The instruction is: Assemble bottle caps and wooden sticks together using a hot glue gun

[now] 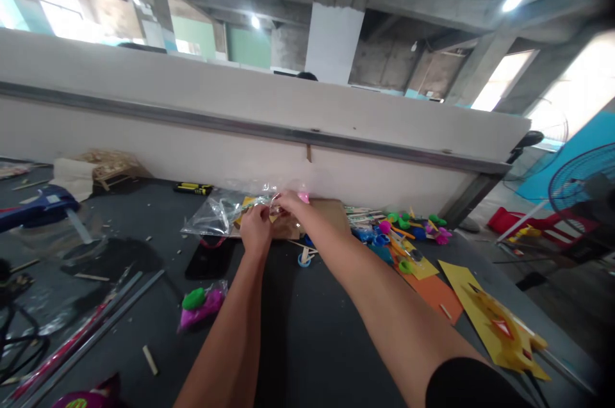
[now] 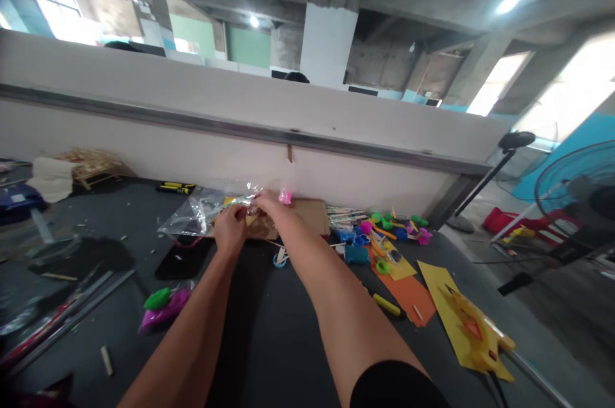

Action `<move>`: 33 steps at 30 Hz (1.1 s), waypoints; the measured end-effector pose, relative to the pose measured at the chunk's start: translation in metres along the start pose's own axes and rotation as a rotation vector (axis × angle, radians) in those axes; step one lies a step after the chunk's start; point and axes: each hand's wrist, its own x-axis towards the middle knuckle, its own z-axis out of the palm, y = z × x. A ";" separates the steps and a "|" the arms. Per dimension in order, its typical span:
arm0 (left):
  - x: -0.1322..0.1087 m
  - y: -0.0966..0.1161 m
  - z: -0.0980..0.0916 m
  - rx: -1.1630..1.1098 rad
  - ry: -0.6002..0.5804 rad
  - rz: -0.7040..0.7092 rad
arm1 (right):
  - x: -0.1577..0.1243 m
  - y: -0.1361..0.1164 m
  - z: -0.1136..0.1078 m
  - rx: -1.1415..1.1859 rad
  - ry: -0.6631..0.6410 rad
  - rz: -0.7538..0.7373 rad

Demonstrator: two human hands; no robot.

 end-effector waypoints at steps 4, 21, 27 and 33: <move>0.002 -0.003 0.004 -0.057 0.006 0.052 | 0.003 0.003 -0.004 0.057 0.039 0.016; 0.004 -0.009 0.011 0.011 -0.169 0.098 | -0.091 -0.026 -0.103 0.116 -0.005 -0.002; -0.007 0.003 0.010 0.115 -0.240 0.219 | -0.168 0.014 -0.155 -0.438 0.149 0.045; -0.016 0.007 -0.006 0.287 -0.437 0.406 | -0.181 0.053 -0.143 -1.078 0.113 -0.117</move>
